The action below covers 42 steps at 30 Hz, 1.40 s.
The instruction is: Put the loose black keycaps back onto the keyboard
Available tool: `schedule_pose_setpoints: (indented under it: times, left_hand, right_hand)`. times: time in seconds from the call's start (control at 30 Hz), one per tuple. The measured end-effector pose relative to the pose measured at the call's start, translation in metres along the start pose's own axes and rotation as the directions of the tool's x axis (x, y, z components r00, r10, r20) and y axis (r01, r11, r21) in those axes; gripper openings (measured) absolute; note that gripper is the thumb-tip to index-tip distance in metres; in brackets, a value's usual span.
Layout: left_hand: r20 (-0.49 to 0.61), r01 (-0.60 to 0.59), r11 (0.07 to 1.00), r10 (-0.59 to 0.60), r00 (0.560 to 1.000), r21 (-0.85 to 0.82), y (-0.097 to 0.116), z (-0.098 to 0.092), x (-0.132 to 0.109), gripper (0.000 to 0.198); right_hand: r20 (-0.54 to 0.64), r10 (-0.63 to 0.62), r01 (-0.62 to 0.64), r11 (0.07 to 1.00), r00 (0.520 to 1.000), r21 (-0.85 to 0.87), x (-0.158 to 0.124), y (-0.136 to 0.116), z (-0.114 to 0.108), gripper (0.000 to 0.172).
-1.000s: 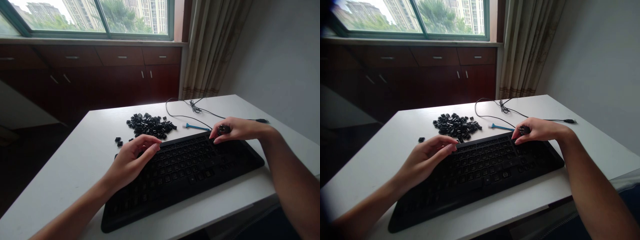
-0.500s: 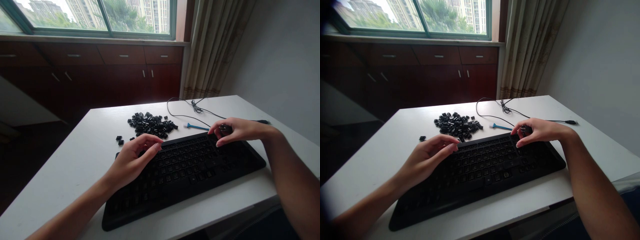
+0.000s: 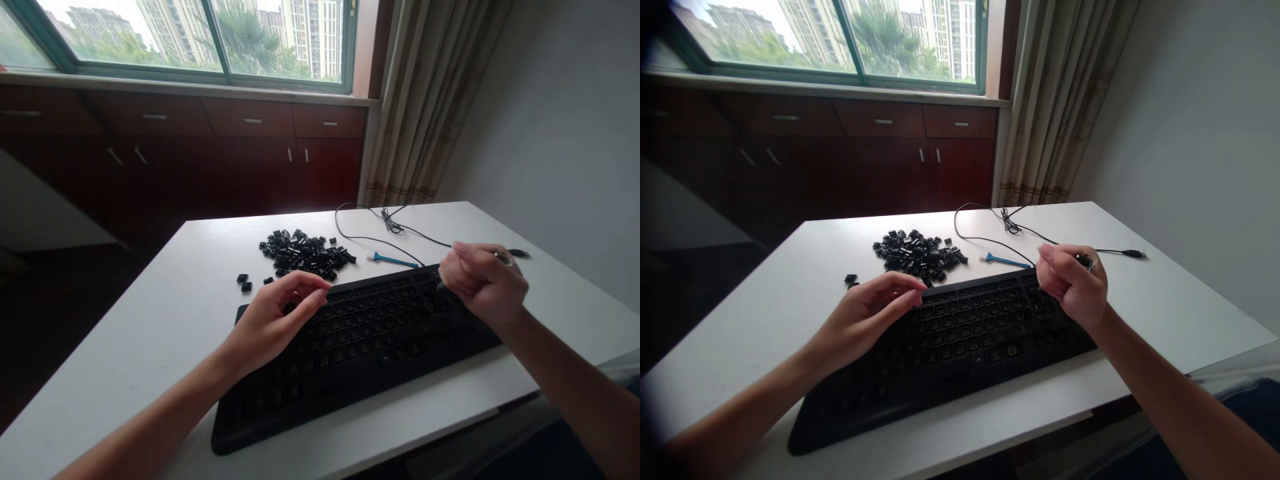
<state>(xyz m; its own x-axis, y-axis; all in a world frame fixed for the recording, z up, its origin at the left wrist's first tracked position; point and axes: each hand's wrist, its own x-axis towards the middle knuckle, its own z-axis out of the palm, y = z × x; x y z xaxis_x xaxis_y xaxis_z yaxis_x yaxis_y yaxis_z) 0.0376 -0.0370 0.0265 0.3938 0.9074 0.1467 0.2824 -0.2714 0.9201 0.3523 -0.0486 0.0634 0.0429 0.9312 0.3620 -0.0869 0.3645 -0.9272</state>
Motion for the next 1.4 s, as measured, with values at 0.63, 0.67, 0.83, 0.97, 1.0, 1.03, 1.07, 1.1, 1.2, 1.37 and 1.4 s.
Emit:
schedule_pose_setpoints:
  times: [0.63, 0.67, 0.83, 0.97, 1.0, 1.03, 1.07, 1.1, 1.2, 1.37, 1.4]
  left_hand:
    - [0.027, -0.005, 1.000, 0.005, 1.000, -0.008, 0.001, 0.000, 0.000, 0.025]
    - [0.028, -0.006, 1.000, 0.006, 1.000, -0.007, 0.001, 0.000, 0.000, 0.025]
    - [0.031, -0.034, 0.999, 0.034, 0.999, -0.017, 0.002, 0.001, 0.002, 0.024]
    - [0.032, -0.039, 0.999, 0.040, 0.999, -0.027, 0.001, 0.002, 0.002, 0.023]
    - [0.031, -0.040, 0.999, 0.041, 0.999, -0.034, 0.001, 0.002, 0.002, 0.024]
    - [0.028, -0.040, 0.998, 0.041, 0.999, -0.044, 0.001, 0.003, 0.001, 0.024]
    - [0.022, -0.041, 0.998, 0.042, 0.999, -0.054, 0.001, 0.004, 0.001, 0.024]
    - [0.017, -0.041, 0.997, 0.042, 0.999, -0.066, 0.001, 0.004, 0.000, 0.024]
    - [-0.009, -0.050, 0.994, 0.049, 0.999, -0.102, 0.001, 0.001, 0.002, 0.025]
    - [-0.166, -0.101, 0.995, 0.099, 0.981, -0.003, -0.009, -0.036, 0.014, 0.029]
    - [-0.210, -0.103, 0.989, 0.123, 0.970, 0.106, -0.013, -0.049, 0.017, 0.029]
  right_hand:
    - [0.103, -0.031, 0.076, 0.882, 0.994, -0.465, 0.020, -0.013, 0.002, 0.059]
    - [0.159, 0.022, 0.074, 0.815, 0.987, -0.574, 0.020, -0.012, -0.003, 0.055]
    - [0.253, 0.233, 0.164, 0.345, 0.939, -0.924, 0.007, 0.021, -0.036, 0.040]
    - [0.258, 0.176, 0.240, 0.114, 0.950, -0.964, -0.007, 0.043, -0.053, 0.039]
    - [0.277, 0.180, 0.264, 0.097, 0.944, -0.960, -0.008, 0.044, -0.055, 0.039]
    - [0.301, 0.183, 0.289, 0.090, 0.936, -0.953, -0.007, 0.044, -0.055, 0.038]
    - [0.325, 0.186, 0.314, 0.088, 0.927, -0.945, -0.004, 0.042, -0.053, 0.038]
    - [0.344, 0.183, 0.332, 0.091, 0.921, -0.939, -0.001, 0.039, -0.050, 0.038]
    - [0.368, 0.168, 0.352, 0.121, 0.914, -0.928, 0.015, 0.031, -0.032, 0.039]
    - [0.477, 0.169, 0.450, 0.176, 0.862, -0.876, 0.045, 0.032, 0.019, 0.040]
    - [0.494, 0.164, 0.465, 0.186, 0.854, -0.866, 0.049, 0.034, 0.028, 0.040]
